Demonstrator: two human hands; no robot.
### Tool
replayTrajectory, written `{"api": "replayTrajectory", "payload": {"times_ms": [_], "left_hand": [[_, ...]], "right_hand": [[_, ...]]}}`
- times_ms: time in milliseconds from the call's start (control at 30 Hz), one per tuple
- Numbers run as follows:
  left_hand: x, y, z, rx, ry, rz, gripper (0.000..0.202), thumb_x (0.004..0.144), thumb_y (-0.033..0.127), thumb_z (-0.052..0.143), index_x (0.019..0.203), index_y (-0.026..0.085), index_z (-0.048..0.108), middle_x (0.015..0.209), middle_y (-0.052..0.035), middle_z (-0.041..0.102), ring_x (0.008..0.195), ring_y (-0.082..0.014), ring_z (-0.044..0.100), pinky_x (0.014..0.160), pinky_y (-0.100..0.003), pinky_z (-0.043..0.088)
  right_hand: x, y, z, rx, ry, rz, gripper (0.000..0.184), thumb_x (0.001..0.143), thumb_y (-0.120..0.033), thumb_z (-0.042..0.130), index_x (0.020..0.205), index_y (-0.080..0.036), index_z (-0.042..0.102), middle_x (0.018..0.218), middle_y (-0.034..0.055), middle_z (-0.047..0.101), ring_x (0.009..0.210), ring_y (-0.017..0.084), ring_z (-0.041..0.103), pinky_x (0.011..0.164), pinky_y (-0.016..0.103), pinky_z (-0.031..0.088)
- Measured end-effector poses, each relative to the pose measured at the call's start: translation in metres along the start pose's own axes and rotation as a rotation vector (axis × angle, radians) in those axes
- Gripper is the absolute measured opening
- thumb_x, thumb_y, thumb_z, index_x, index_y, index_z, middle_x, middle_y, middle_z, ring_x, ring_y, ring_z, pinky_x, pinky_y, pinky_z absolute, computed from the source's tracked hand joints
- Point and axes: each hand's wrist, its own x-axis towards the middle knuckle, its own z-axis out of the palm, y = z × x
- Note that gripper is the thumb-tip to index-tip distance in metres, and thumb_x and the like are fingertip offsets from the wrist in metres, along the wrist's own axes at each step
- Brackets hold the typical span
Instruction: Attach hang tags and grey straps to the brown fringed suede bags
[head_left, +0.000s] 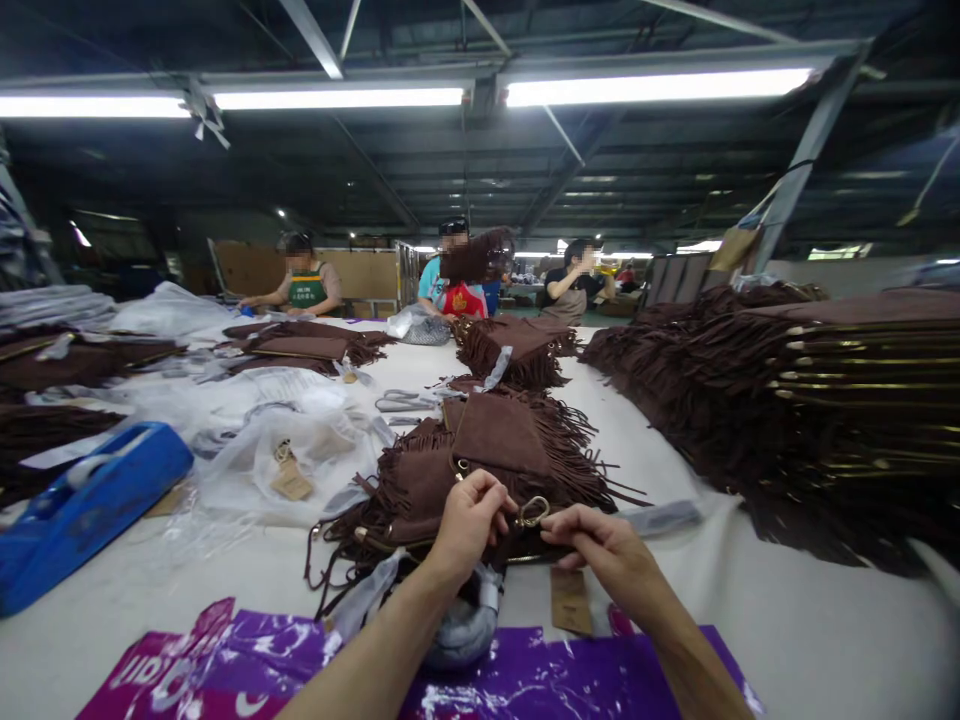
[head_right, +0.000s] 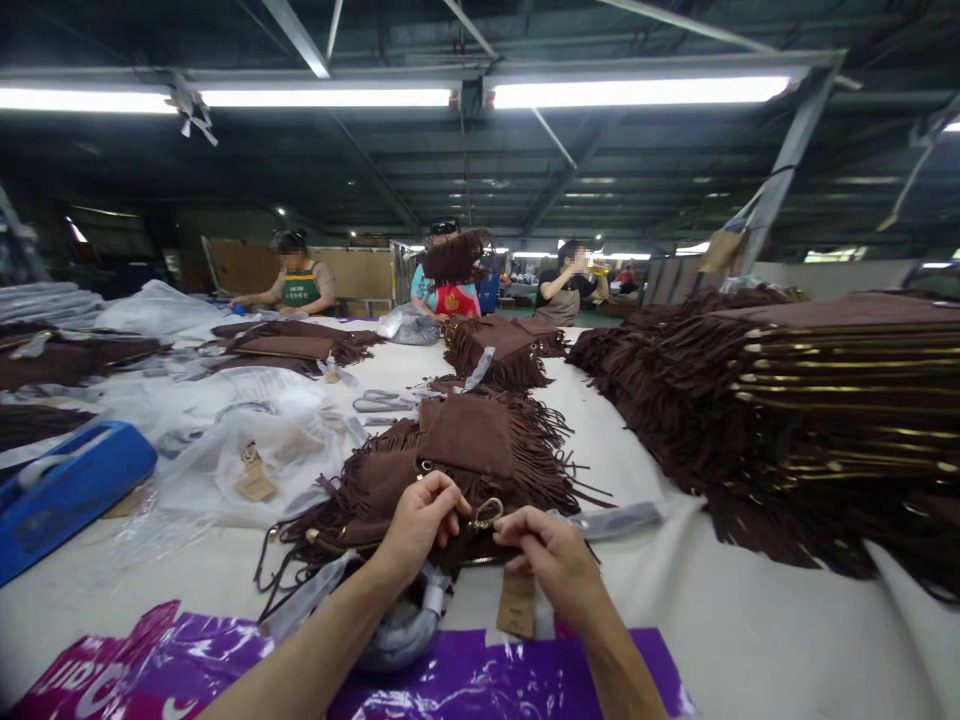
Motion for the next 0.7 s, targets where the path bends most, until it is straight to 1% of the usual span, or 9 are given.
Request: {"api": "replayTrajectory", "payload": {"times_ms": [67,133,200,267,367,433,500,567,700], "left_hand": [[0.000,-0.001,0.003,0.008,-0.047,-0.038,0.022,0.074,0.038,0.053,0.072,0.017,0.050,0.066,-0.0011,0.061,0.045,-0.0092,0.050,0.036,-0.017,0.031],[0.000,-0.003,0.006,0.047,-0.054,-0.061,0.019,0.075,0.036,0.051,0.073,0.018,0.049,0.069,-0.0019,0.062,0.047,-0.0104,0.054,0.036,-0.017,0.032],[-0.002,-0.004,0.007,0.112,-0.051,-0.042,0.017,0.078,0.034,0.048,0.073,0.018,0.048,0.067,-0.0007,0.060,0.048,-0.0103,0.053,0.038,-0.017,0.032],[-0.004,-0.003,0.006,0.216,-0.059,0.026,0.016,0.080,0.030,0.046,0.070,0.018,0.049,0.063,0.0009,0.057,0.050,-0.0100,0.050,0.043,-0.018,0.033],[-0.009,0.001,0.002,0.453,-0.054,0.169,0.017,0.081,0.024,0.047,0.066,0.018,0.051,0.061,0.0016,0.054,0.058,-0.0117,0.050,0.054,-0.021,0.035],[-0.012,0.005,0.001,0.622,-0.025,0.221,0.019,0.084,0.022,0.047,0.065,0.019,0.051,0.062,0.0010,0.055,0.062,-0.0133,0.051,0.059,-0.023,0.034],[-0.016,0.009,0.001,0.762,0.001,0.220,0.018,0.086,0.022,0.048,0.068,0.020,0.051,0.064,0.0000,0.057,0.063,-0.0150,0.053,0.060,-0.024,0.033],[-0.017,0.011,0.002,0.849,0.014,0.194,0.017,0.088,0.022,0.047,0.071,0.021,0.052,0.065,-0.0012,0.059,0.063,-0.0169,0.055,0.060,-0.025,0.031],[-0.015,0.013,0.004,0.844,0.007,0.180,0.017,0.088,0.021,0.047,0.073,0.021,0.053,0.067,-0.0022,0.060,0.065,-0.0177,0.057,0.061,-0.025,0.034]], "right_hand": [[0.001,-0.001,0.000,-0.002,-0.001,0.024,0.013,0.074,-0.030,0.059,0.073,-0.020,0.066,0.090,0.0063,0.074,0.085,0.022,0.070,0.064,0.030,0.059],[0.002,-0.001,0.002,-0.010,0.021,0.032,0.014,0.074,-0.030,0.058,0.076,-0.019,0.067,0.083,0.0056,0.073,0.081,0.022,0.071,0.065,0.031,0.059],[0.003,-0.001,0.003,-0.031,0.037,0.007,0.014,0.074,-0.028,0.055,0.076,-0.019,0.066,0.080,0.0048,0.073,0.078,0.021,0.070,0.066,0.032,0.058],[0.003,0.000,0.002,-0.102,0.045,-0.070,0.014,0.075,-0.024,0.052,0.074,-0.020,0.065,0.080,0.0040,0.073,0.078,0.020,0.069,0.073,0.033,0.056],[0.004,0.003,0.001,-0.239,0.047,-0.215,0.016,0.075,-0.018,0.046,0.073,-0.021,0.062,0.085,0.0035,0.073,0.085,0.020,0.067,0.083,0.035,0.051],[0.004,0.004,0.001,-0.283,0.043,-0.281,0.019,0.075,-0.014,0.043,0.075,-0.022,0.060,0.091,0.0037,0.073,0.090,0.020,0.066,0.085,0.035,0.049],[0.004,0.004,0.002,-0.312,0.042,-0.337,0.022,0.075,-0.012,0.040,0.078,-0.023,0.059,0.095,0.0036,0.072,0.093,0.020,0.065,0.086,0.035,0.049],[0.005,0.005,0.002,-0.344,0.054,-0.379,0.025,0.074,-0.010,0.039,0.082,-0.023,0.059,0.096,0.0035,0.072,0.094,0.020,0.065,0.086,0.035,0.050],[0.006,0.006,0.002,-0.374,0.092,-0.384,0.031,0.077,-0.012,0.040,0.098,-0.022,0.061,0.102,0.0045,0.071,0.099,0.020,0.065,0.092,0.038,0.050]]}}
